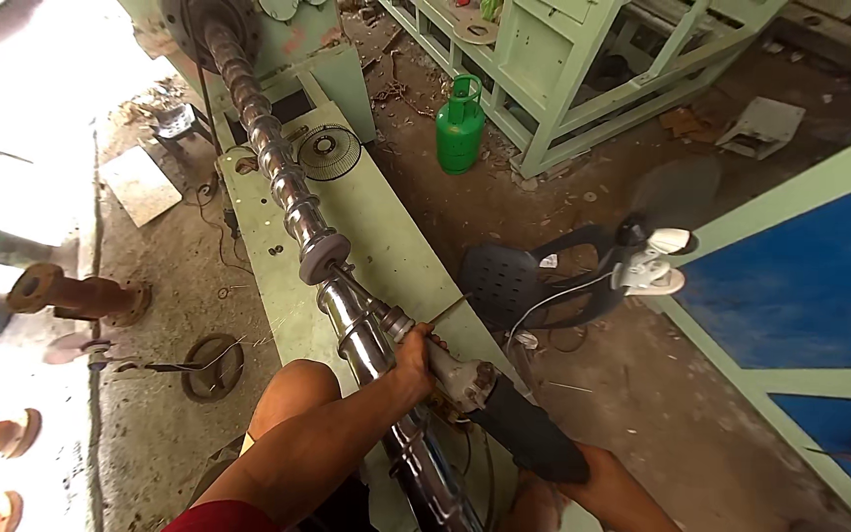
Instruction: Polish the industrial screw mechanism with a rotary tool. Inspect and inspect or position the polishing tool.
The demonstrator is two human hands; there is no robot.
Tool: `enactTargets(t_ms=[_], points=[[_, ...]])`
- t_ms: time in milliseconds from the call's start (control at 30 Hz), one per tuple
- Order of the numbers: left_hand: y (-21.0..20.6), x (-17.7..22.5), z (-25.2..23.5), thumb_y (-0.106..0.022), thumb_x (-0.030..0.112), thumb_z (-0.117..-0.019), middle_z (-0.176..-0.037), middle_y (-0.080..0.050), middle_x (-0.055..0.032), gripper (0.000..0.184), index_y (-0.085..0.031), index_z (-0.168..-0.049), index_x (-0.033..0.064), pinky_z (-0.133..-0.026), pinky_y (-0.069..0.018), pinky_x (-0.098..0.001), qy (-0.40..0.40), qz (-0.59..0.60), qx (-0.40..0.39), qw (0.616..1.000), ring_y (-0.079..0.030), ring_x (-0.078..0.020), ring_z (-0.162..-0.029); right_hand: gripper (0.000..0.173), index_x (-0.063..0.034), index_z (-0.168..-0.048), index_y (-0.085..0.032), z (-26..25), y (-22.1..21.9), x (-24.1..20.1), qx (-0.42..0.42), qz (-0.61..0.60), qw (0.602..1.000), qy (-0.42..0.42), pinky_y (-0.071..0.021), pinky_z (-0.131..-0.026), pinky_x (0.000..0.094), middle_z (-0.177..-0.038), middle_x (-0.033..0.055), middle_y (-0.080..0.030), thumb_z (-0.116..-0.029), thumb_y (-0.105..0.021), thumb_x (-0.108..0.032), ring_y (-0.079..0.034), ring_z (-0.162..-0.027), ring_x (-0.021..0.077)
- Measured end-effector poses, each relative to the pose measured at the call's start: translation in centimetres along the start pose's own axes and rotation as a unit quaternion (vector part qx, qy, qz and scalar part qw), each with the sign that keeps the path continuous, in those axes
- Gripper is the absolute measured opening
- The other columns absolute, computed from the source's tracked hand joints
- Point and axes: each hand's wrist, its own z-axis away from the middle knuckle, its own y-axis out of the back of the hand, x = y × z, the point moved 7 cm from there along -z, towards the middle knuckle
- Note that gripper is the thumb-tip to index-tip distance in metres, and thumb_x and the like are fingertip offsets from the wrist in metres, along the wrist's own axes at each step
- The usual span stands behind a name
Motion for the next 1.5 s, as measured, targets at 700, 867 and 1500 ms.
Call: enactTargets(t_ms=[700,867,1500], points=[[1.0,0.1,0.9,-0.057,0.014,-0.0977,-0.07,-0.057,-0.0081,0.009,-0.053,-0.096,0.0067,-0.056,-0.0566,-0.0358,-0.007,0.022,0.015,1.0,-0.06,-0.0205,-0.058,0.047,-0.0055,-0.11,-0.073,0.1,-0.5,-0.2,-0.009,0.023,1.0,0.01,-0.0554,-0.089,0.0589,-0.095,0.0156,-0.075,-0.0749,-0.086,-0.034,-0.073,-0.095,0.0311],[-0.4,-0.1,-0.4,-0.057,0.014,-0.0975,-0.071,-0.057,-0.0085,0.009,-0.055,-0.097,0.0056,-0.057,-0.0565,-0.0363,-0.01,-0.004,0.007,1.0,-0.06,-0.0208,-0.058,0.046,-0.0057,-0.106,-0.073,-0.3,-0.8,0.8,0.003,0.0,1.0,-0.004,-0.0568,-0.087,0.0563,-0.093,0.0138,-0.075,-0.0735,-0.086,-0.035,-0.073,-0.091,0.0291],[-1.2,-0.1,-0.8,-0.06,0.014,-0.0971,-0.072,-0.058,-0.0087,0.01,-0.055,-0.099,0.0053,-0.055,-0.056,-0.0351,0.0,-0.004,0.012,1.0,-0.061,-0.0204,-0.058,0.046,-0.0019,-0.107,-0.073,-0.2,0.0,0.0,-0.008,-0.03,0.999,-0.007,-0.0577,-0.087,0.0535,-0.094,0.0146,-0.075,-0.0738,-0.087,-0.03,-0.073,-0.09,0.027]])
